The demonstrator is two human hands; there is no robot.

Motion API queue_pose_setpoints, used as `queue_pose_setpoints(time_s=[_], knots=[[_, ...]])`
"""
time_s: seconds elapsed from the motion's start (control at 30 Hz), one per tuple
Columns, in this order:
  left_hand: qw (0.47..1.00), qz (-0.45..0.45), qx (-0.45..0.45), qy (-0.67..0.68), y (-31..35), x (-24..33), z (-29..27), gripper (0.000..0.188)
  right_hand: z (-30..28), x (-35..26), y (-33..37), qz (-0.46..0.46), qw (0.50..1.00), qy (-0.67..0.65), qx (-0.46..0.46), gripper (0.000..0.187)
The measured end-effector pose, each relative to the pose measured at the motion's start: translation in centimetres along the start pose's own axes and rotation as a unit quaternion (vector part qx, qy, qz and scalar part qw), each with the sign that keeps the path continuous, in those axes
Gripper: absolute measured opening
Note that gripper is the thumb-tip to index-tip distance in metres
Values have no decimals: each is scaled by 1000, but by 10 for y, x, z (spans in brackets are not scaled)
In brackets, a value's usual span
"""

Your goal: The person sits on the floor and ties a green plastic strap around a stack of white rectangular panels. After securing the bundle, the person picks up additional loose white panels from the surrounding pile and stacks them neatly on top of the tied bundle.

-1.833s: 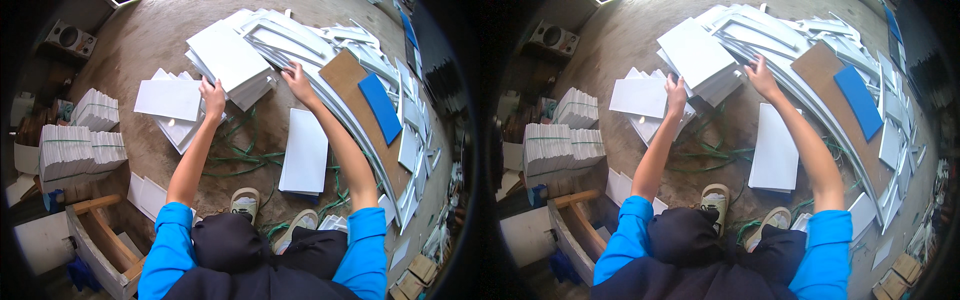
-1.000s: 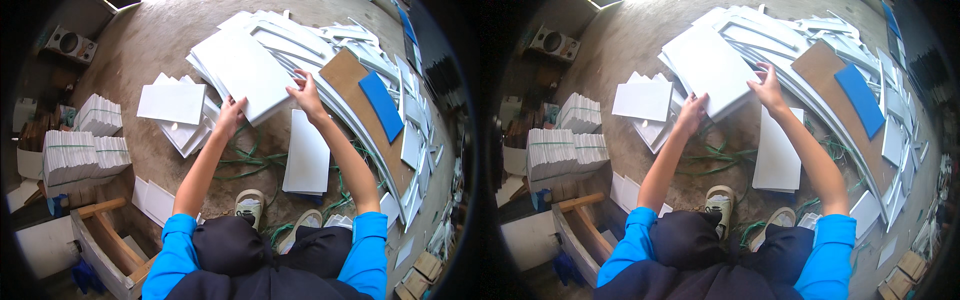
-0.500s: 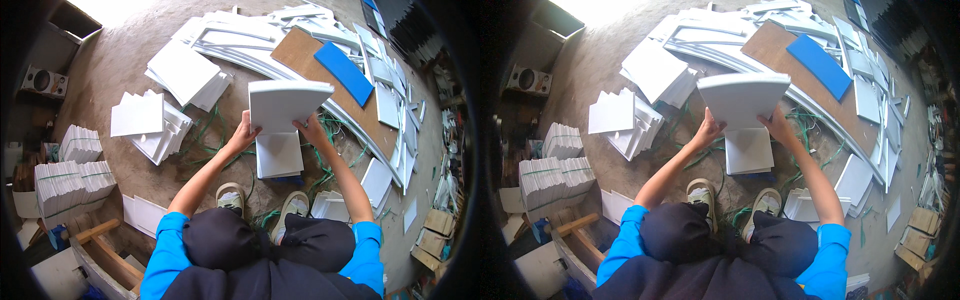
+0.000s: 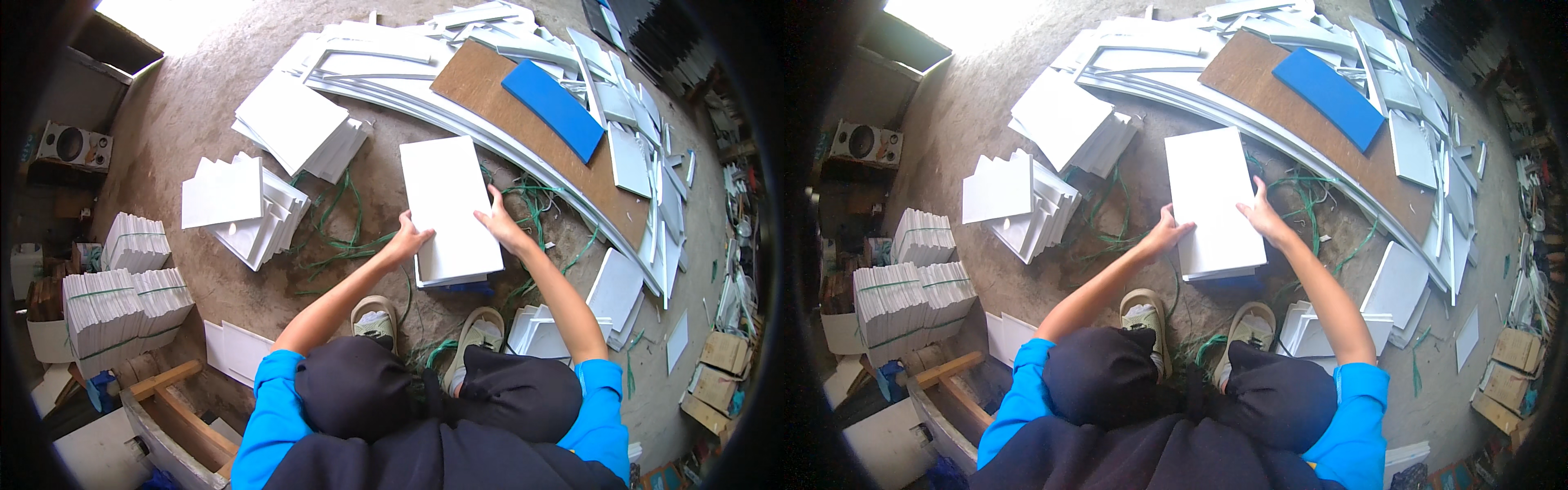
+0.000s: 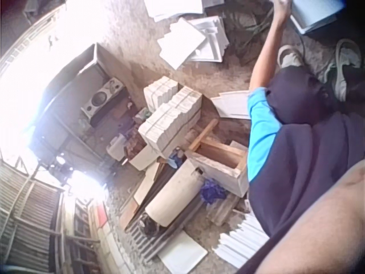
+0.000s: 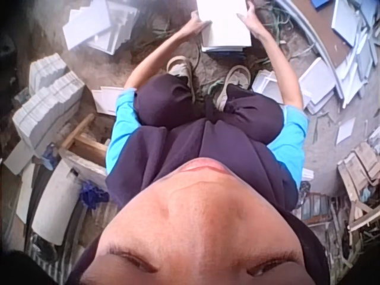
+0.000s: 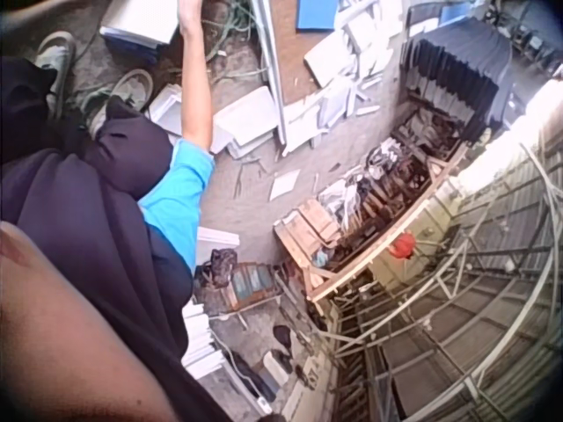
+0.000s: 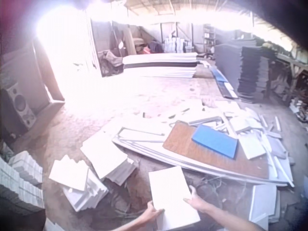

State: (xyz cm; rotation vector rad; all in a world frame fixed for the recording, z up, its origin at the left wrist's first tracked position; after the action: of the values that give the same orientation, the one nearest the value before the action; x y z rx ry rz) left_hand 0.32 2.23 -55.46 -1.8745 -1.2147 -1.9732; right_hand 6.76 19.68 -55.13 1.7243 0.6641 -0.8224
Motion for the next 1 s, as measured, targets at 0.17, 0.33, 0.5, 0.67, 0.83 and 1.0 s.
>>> queue_pose_setpoints(time_s=[0.17,0.33,0.5,0.67,0.83,1.0], knots=[[958,-39,45,-281,15,-13,-17,68,-2,-2,4,-23,958,264,110,80],[885,157,377,-224,40,62,-139,59,-22,-92,-18,-253,890,274,263,71],[837,114,521,-125,51,58,-270,61,87,-207,-92,-240,954,173,39,60],[883,15,470,1,23,17,-297,61,174,-258,-135,-213,963,163,-6,63],[908,16,377,183,7,19,-285,56,183,-259,-142,-200,946,252,37,63],[919,154,286,221,19,32,-242,37,140,-251,-100,-156,980,119,-29,76]])
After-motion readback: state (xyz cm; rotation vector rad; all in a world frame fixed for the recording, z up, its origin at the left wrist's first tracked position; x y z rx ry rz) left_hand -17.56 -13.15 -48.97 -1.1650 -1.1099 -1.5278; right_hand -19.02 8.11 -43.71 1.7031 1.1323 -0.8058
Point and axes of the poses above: each hand's wrist, its own y-axis away from the middle knuckle, its own z-axis out of the palm, x = y × z, the point moved 10 cm from there along -y, towards the middle knuckle, and after that the axes turned 7 degrees about z, right-handed, at the moved point
